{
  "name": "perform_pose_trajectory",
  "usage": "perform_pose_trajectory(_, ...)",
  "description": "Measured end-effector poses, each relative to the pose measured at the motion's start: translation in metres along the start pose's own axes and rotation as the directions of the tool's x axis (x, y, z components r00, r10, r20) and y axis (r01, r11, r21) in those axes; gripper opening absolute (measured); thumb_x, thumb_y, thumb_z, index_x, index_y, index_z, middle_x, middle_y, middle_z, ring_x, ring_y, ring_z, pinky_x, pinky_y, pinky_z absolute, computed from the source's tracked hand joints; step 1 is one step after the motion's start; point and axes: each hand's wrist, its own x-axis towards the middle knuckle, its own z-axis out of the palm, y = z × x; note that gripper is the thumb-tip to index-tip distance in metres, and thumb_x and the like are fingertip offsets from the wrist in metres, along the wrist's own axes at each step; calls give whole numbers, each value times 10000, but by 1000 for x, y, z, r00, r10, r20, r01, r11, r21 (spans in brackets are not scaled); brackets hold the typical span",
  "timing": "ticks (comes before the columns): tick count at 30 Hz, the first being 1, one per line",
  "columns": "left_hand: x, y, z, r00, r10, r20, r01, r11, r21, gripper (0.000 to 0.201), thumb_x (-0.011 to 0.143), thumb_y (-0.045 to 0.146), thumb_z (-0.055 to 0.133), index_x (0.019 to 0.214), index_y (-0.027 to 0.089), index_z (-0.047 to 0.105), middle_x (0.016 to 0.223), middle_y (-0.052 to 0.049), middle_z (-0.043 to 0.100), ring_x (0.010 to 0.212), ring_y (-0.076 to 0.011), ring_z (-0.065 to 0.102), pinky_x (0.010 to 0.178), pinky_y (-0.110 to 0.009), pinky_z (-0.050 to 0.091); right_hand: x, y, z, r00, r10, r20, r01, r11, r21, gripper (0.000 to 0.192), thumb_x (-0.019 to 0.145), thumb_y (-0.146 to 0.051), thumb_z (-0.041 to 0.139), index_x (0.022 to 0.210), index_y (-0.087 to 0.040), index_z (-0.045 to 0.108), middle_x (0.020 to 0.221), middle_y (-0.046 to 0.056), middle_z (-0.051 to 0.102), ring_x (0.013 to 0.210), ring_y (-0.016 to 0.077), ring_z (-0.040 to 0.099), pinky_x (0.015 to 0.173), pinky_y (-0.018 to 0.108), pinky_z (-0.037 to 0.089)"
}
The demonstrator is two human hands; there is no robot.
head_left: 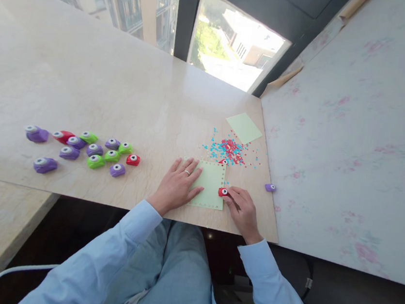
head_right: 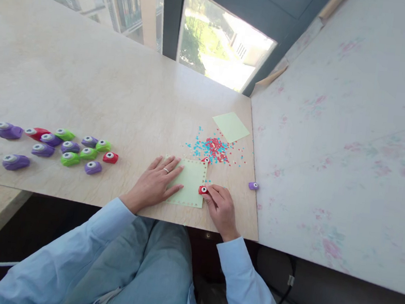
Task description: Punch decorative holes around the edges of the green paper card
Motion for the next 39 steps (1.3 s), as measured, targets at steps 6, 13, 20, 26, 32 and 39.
perform_pose_trajectory(6,3,-2,1,1000,7,-12,-6,1000,16,552,1002,479,393,1418,133,504,1548,-142,398,1447,-311,339,1208,-527,226,-1,-1,-1,1000,9,-9,-9,1000,17,258,913,-244,646,1165,-258,696,1046,79,713,964,215,661,864,393,561)
perform_pose_trajectory(13,0,0,0,1000,13,-27,-13,1000,4,545,998,470,408,1406,125,518,1541,-158,405,1447,-314,337,1214,-524,218,0,-3,-2,1000,16,-19,-16,1000,12,217,912,-250,651,1123,-246,702,1034,82,722,958,216,669,857,394,564)
perform_pose_trajectory(20,-1,1,0,1000,11,-27,-11,1000,5,546,997,475,409,1396,123,528,1537,-164,409,1446,-324,335,1212,-530,223,-1,-2,-2,1000,18,-1,-18,1000,16,226,908,-232,654,1129,-240,702,1045,85,718,972,212,663,870,392,560)
perform_pose_trajectory(26,0,1,-2,1000,6,-18,-6,1000,-4,572,994,503,398,1407,126,517,1539,-159,408,1449,-320,328,1213,-529,222,-2,0,-1,1000,31,5,-31,1000,5,224,912,-260,652,1131,-241,694,1057,86,719,989,221,661,882,411,560)
perform_pose_trajectory(32,0,1,-3,1000,8,-6,-8,1000,-21,581,987,514,407,1416,135,508,1541,-150,408,1450,-312,327,1212,-533,218,-1,0,0,1000,26,-10,-26,1000,-3,214,915,-274,647,1121,-233,692,1055,90,724,986,224,665,882,414,564)
perform_pose_trajectory(39,-1,1,-2,1000,-1,-12,1,1000,-18,582,987,515,405,1415,134,506,1540,-149,410,1453,-310,322,1213,-527,211,0,-1,1,1000,18,-16,-18,1000,2,208,918,-288,640,1107,-231,705,1044,89,728,972,222,668,876,409,565)
